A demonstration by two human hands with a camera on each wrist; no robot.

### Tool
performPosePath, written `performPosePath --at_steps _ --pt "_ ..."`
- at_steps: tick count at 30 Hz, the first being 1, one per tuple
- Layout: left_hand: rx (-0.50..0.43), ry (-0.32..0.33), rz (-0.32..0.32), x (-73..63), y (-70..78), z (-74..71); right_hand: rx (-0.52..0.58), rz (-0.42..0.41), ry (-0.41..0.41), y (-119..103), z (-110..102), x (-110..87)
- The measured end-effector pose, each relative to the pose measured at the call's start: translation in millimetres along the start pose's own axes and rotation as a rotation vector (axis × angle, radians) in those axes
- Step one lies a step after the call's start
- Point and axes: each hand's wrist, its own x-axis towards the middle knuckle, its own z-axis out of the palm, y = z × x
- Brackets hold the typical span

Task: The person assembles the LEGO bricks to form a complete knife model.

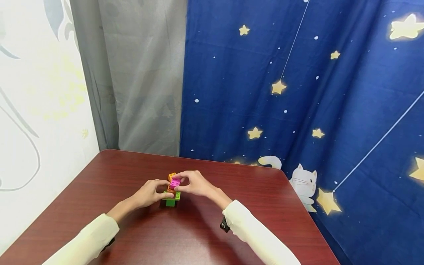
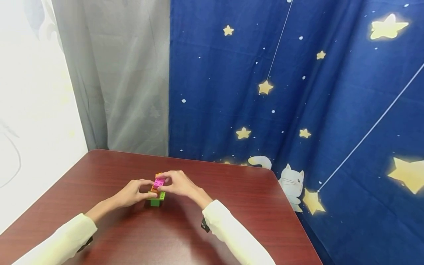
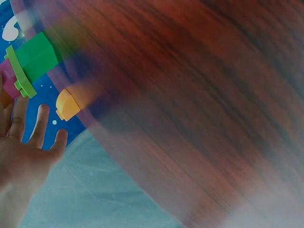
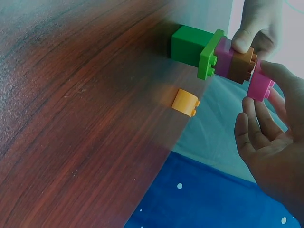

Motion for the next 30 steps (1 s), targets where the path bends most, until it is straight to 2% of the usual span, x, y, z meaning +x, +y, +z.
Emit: performPosePath --at_steps 13,25,30 --pt "-0.027 -0.017 0.004 1.3 -0.3 1.3 0.015 -0.018 -0.01 -3 8 -0.1" --pt "-0.083 -0.036 -0.001 2.1 -0.6 1.3 0.042 0.016 0.097 0 19 0.6" --pt "-0.089 -0.039 -0.002 1.5 0.3 -0.5 0.041 0.025 0.103 1 21 2.3"
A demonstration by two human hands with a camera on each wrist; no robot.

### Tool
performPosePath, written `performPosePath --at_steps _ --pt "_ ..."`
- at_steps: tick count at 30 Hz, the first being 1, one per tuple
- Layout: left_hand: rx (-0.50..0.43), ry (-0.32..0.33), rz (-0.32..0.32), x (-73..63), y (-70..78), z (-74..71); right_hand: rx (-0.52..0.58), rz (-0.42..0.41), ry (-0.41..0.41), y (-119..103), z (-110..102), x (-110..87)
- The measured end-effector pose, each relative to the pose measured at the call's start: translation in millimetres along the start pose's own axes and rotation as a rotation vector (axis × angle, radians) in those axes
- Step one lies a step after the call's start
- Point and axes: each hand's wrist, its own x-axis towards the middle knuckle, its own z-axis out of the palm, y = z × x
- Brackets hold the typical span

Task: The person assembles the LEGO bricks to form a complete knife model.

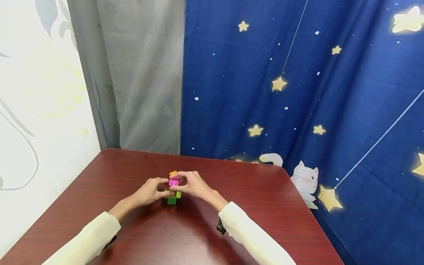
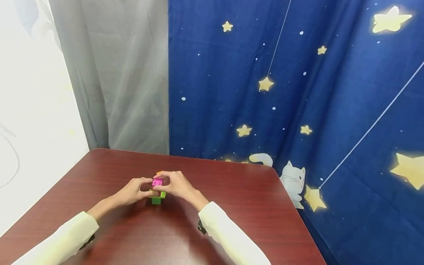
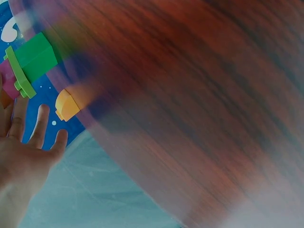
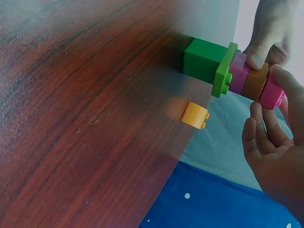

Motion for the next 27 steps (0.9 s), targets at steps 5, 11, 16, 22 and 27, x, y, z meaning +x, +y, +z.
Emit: performPosePath --at_steps 5,11,16,22,27 --pt "0.024 0.019 0.003 0.1 2.0 -0.1 -0.03 0.013 -0.019 -2 -2 1.7" --pt "0.053 0.022 -0.016 -1.6 3.1 0.2 -0.04 0.055 -0.053 -6 -3 2.4" --pt "0.056 0.021 -0.025 -1.6 3.5 -0.5 -0.083 0.069 -0.048 -5 -3 1.9" --pt "0.055 0.021 -0.037 -4.8 2.6 -0.6 -0.082 0.084 -0.019 -2 4 -0.4" --pt "0.051 0.027 -0.045 -4.3 3.7 0.6 -0.05 0.102 0.029 0 9 -4.9"
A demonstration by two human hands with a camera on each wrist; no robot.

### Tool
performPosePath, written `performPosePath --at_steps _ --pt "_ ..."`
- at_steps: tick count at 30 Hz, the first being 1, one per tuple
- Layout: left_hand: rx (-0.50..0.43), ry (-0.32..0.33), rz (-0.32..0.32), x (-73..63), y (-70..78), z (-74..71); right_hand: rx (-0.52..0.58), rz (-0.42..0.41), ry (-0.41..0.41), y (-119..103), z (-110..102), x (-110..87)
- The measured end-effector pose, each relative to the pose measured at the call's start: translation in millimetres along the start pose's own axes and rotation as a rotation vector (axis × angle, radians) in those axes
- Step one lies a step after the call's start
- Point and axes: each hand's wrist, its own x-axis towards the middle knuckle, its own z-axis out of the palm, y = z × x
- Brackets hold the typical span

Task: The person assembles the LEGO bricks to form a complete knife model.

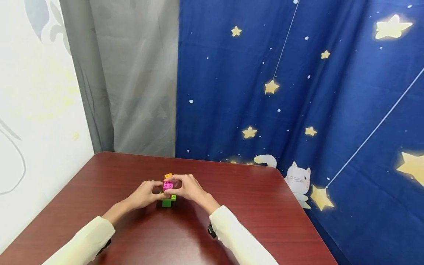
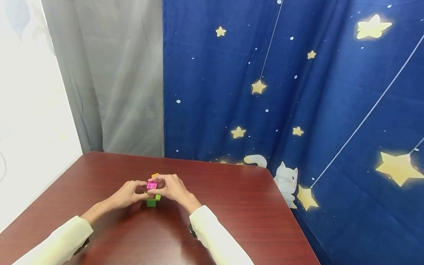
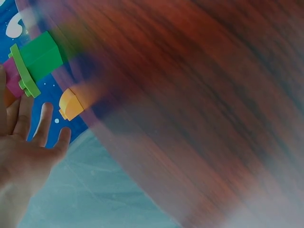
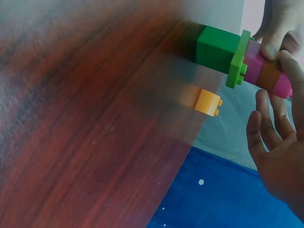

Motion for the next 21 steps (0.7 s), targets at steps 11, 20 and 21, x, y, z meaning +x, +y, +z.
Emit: performPosePath --at_steps 11,20,21 --pt "0.019 -0.003 0.014 -7.1 1.1 1.7 0.06 0.029 0.045 2 11 -6.7" --pt "-0.04 0.028 -0.063 -15.1 10.1 -10.7 0.003 -0.053 0.09 1 7 -6.2" --pt "-0.037 0.04 -0.071 -15.1 11.5 -11.8 -0.001 -0.049 0.092 1 7 -5.9"
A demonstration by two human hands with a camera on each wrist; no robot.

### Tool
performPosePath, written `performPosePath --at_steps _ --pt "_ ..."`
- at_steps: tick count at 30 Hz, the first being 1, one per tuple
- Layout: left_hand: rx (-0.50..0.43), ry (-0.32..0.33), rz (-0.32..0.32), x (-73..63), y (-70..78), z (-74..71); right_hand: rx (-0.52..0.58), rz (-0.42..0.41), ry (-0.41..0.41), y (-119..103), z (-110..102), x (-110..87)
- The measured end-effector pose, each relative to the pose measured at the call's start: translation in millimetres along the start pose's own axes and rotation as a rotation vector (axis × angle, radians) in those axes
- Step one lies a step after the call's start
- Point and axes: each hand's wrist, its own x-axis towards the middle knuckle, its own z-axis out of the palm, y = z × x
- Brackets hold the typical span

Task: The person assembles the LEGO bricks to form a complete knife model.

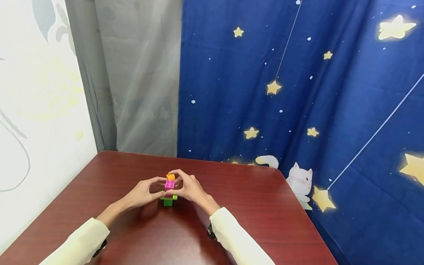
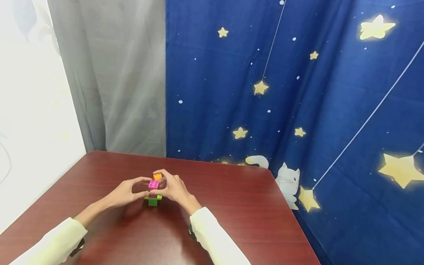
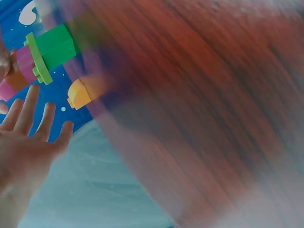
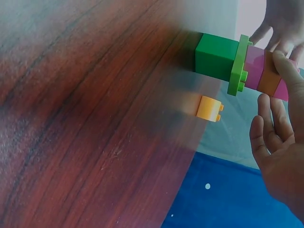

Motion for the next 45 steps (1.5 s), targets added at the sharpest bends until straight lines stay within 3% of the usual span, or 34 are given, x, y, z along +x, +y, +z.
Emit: performPosePath --at_steps 8,17,26,30,36,40,45 --pt "-0.013 0.036 -0.006 7.1 7.6 2.4 0.012 0.031 0.011 5 3 -0.7" --pt "-0.007 0.06 0.062 10.0 1.3 6.4 0.02 0.058 0.027 4 8 -3.3" --pt "0.034 0.058 0.111 16.3 -0.5 4.9 0.025 -0.022 -0.037 1 0 -9.7" --pt "0.035 0.057 0.1 17.9 -1.2 2.9 0.046 -0.055 -0.088 6 -7 -10.0" --pt "0.036 0.059 0.063 16.0 -1.2 2.1 0.057 -0.041 -0.121 20 -24 -9.5" --pt "0.006 0.053 0.046 15.3 -0.6 0.8 0.109 -0.022 -0.109 28 -30 -7.1" --pt "0.006 0.055 0.055 17.9 0.9 1.8 0.098 0.025 -0.087 42 -28 -2.3"
